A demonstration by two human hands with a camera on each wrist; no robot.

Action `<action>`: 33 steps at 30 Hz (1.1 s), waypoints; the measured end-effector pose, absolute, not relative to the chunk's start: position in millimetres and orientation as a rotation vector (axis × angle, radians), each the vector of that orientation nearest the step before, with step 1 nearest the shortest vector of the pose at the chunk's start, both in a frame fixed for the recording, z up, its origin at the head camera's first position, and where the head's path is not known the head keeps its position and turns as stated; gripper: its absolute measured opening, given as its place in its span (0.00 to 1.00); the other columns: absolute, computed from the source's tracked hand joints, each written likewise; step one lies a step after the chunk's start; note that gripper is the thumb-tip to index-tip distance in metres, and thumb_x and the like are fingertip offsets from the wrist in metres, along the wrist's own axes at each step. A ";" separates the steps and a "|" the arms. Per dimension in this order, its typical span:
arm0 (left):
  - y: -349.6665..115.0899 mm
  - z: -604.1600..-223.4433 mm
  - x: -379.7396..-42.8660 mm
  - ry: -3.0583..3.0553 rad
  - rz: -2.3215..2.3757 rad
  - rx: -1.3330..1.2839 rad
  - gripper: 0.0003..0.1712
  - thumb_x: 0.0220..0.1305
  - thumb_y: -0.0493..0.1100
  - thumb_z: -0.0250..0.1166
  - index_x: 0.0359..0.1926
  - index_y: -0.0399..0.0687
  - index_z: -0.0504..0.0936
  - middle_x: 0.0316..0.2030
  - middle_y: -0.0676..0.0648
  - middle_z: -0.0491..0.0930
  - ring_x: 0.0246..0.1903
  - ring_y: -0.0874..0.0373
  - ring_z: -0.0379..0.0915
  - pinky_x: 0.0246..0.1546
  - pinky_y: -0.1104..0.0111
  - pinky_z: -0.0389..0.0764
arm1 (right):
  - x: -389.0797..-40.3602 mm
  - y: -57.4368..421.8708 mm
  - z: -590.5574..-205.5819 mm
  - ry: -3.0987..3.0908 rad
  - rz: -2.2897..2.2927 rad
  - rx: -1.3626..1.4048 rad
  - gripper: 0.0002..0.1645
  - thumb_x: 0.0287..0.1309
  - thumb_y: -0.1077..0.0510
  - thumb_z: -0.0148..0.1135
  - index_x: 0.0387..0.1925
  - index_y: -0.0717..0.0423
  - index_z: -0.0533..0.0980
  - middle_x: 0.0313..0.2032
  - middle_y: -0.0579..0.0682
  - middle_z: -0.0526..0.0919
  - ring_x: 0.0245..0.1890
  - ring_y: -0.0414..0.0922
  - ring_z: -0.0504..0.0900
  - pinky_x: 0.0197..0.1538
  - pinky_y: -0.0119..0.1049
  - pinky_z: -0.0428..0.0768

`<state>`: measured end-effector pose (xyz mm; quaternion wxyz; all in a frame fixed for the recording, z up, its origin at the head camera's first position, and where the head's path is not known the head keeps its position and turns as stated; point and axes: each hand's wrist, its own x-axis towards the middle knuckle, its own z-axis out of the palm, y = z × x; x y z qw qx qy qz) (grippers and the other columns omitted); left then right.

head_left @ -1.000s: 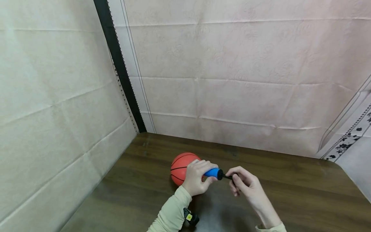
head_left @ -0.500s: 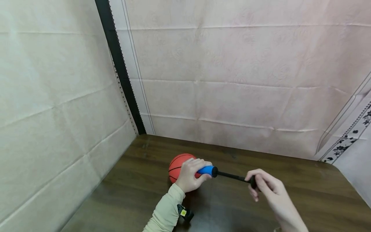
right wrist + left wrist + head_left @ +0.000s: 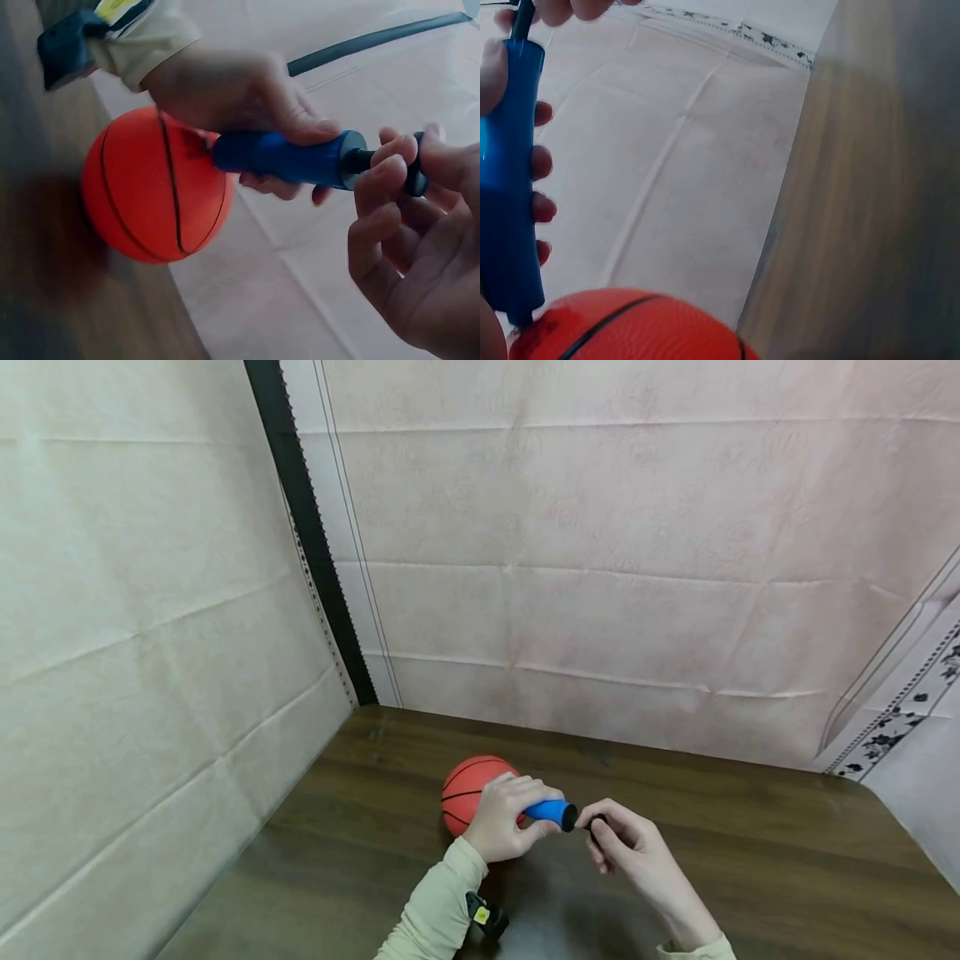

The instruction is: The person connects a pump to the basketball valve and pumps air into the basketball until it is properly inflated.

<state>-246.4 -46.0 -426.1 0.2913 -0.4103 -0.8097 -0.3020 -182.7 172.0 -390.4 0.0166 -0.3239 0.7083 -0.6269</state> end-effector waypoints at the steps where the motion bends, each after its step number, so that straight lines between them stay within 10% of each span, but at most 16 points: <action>1: -46.6 -426.2 -246.3 -2.159 -0.801 -1.100 0.17 0.56 0.52 0.68 0.47 0.56 0.82 0.38 0.56 0.85 0.36 0.64 0.78 0.42 0.74 0.74 | -181.2 172.7 -388.9 2.216 -1.941 -0.996 0.11 0.74 0.64 0.42 0.47 0.64 0.71 0.22 0.55 0.71 0.19 0.46 0.71 0.21 0.36 0.73; 14: -50.2 -422.5 -252.3 -2.152 -0.827 -1.094 0.17 0.61 0.53 0.65 0.49 0.57 0.80 0.41 0.55 0.85 0.38 0.64 0.78 0.42 0.74 0.73 | -167.7 213.2 -366.9 2.128 -2.107 -1.237 0.19 0.66 0.78 0.40 0.46 0.60 0.73 0.19 0.52 0.67 0.19 0.47 0.68 0.23 0.40 0.68; 22: -38.1 -432.6 -244.6 -2.114 -0.847 -1.182 0.26 0.70 0.64 0.46 0.46 0.54 0.81 0.35 0.55 0.84 0.33 0.65 0.74 0.42 0.76 0.72 | -188.2 185.3 -397.9 2.017 -1.966 -1.232 0.16 0.69 0.74 0.41 0.47 0.58 0.72 0.21 0.58 0.69 0.18 0.50 0.67 0.20 0.37 0.71; 33: -47.3 -429.9 -248.1 -2.139 -0.894 -1.222 0.17 0.63 0.54 0.64 0.49 0.54 0.81 0.39 0.55 0.85 0.38 0.65 0.77 0.44 0.75 0.72 | -173.8 201.8 -380.0 2.288 -1.683 -1.387 0.20 0.67 0.76 0.41 0.48 0.55 0.73 0.19 0.52 0.72 0.18 0.44 0.71 0.22 0.32 0.74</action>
